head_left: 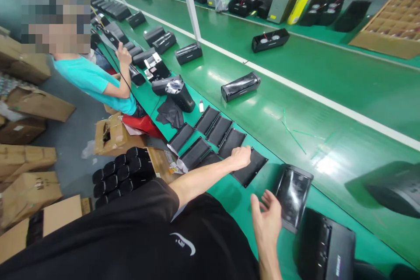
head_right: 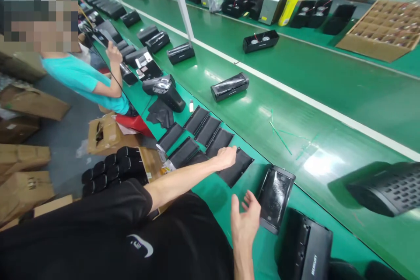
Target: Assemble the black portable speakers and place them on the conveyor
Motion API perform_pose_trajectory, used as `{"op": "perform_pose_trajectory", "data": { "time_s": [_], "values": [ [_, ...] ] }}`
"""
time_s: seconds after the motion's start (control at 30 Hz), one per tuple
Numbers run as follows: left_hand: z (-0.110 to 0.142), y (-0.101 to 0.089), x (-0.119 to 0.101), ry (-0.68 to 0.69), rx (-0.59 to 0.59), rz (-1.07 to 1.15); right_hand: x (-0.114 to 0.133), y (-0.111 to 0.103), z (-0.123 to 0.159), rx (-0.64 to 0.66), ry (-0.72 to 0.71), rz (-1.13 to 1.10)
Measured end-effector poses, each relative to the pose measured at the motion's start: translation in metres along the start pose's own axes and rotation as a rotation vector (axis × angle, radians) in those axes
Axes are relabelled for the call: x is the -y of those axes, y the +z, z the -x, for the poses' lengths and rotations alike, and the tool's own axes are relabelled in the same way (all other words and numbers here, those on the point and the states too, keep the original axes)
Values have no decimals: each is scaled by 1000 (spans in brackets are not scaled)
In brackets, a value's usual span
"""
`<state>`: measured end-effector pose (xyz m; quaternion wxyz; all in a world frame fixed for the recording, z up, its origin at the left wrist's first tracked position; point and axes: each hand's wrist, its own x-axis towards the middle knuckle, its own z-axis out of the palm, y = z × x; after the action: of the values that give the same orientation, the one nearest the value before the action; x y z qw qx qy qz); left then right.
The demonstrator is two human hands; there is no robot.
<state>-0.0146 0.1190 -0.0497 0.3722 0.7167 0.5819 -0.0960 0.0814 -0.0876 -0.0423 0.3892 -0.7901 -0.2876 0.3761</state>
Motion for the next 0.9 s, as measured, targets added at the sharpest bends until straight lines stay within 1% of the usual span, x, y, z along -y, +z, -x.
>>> {"op": "perform_pose_trajectory", "data": {
  "time_s": [0.03,0.1,0.17,0.23,0.3,0.33,0.4,0.47,0.5,0.57,0.6,0.63,0.7,0.73,0.77,0.8,0.9],
  "values": [
    [1,-2,1,13,8,5,-3,8,2,31,47,-38],
    [8,-8,3,41,5,30,-8,16,3,10,91,-48],
    [23,-16,6,62,-17,70,-9,15,6,-25,107,-45],
    [45,-24,8,77,-20,119,-4,5,12,-18,132,-110],
    [69,-31,9,80,51,299,6,-7,21,16,197,-309],
    [82,-34,8,72,102,445,12,-13,27,10,235,-426],
    [104,-39,9,46,202,763,22,-25,37,-46,292,-599],
    [121,-44,10,43,273,975,30,-38,44,-91,315,-642],
    [125,-47,12,48,293,1034,32,-46,47,-78,326,-655],
    [128,-53,14,36,337,1097,34,-62,50,-5,364,-663],
    [126,-56,16,20,388,1108,33,-69,50,35,389,-656],
    [124,-58,17,6,466,1102,31,-76,50,76,417,-647],
    [118,-60,17,8,657,1042,26,-87,50,128,466,-642],
    [117,-59,17,26,733,1008,24,-91,50,143,481,-647],
    [117,-58,17,50,778,983,21,-94,51,153,484,-660],
    [117,-56,17,72,792,973,19,-96,52,153,478,-671],
    [124,-50,18,115,772,1012,17,-97,61,98,436,-651]
  ]
}}
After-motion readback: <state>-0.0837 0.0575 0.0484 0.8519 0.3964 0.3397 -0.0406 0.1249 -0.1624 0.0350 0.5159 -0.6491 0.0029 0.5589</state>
